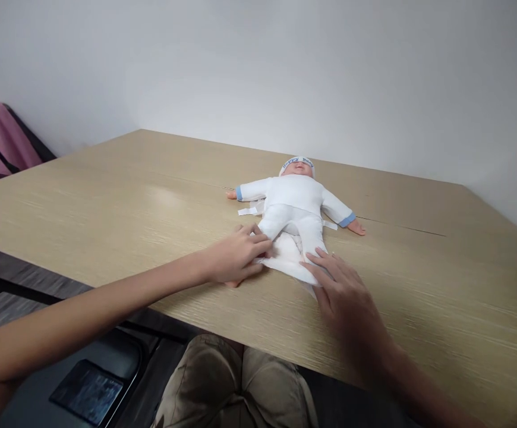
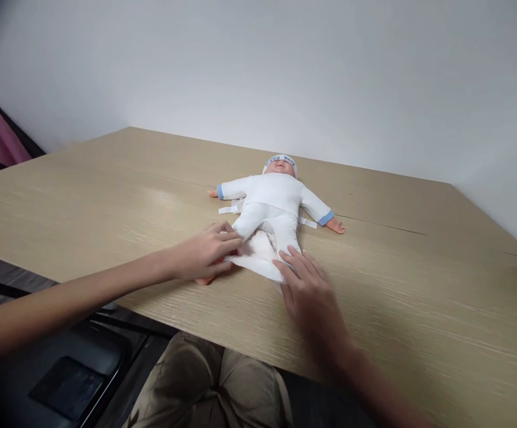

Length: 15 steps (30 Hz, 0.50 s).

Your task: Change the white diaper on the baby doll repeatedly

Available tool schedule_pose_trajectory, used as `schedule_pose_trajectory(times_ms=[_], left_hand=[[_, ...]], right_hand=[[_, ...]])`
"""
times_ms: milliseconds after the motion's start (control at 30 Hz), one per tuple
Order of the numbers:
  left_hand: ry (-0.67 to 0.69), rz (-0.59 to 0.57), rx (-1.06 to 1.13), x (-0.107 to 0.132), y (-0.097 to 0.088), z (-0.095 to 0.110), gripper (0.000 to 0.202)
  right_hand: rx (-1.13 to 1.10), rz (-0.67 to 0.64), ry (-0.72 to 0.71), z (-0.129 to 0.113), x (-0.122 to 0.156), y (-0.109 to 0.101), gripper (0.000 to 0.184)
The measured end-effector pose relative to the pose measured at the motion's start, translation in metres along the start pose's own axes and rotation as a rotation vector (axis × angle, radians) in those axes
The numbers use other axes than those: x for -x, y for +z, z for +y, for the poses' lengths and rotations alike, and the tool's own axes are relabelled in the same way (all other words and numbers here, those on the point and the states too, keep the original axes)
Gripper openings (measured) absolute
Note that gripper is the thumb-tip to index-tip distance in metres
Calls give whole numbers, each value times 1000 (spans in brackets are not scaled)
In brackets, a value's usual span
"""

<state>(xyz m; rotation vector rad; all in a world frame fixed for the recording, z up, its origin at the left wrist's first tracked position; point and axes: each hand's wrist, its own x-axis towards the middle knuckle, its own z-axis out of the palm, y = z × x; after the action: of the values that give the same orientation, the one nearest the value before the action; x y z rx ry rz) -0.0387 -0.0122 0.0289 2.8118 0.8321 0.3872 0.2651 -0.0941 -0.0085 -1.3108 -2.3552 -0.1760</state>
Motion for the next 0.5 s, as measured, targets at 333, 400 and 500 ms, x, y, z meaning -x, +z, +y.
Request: schedule_pose_trajectory(times_ms=[333,400,500], left_hand=[[-174,371,397,-91,-35,-64,33],[-251,349,498,-117,-33,-81,36],[-344,309,661,-142,-25,-101,44]], right_hand=[[-403,233,282,66,-101,-13,28],[-515,209,408,88,-128,0,34],[-811,129,591,115,-158,24,45]])
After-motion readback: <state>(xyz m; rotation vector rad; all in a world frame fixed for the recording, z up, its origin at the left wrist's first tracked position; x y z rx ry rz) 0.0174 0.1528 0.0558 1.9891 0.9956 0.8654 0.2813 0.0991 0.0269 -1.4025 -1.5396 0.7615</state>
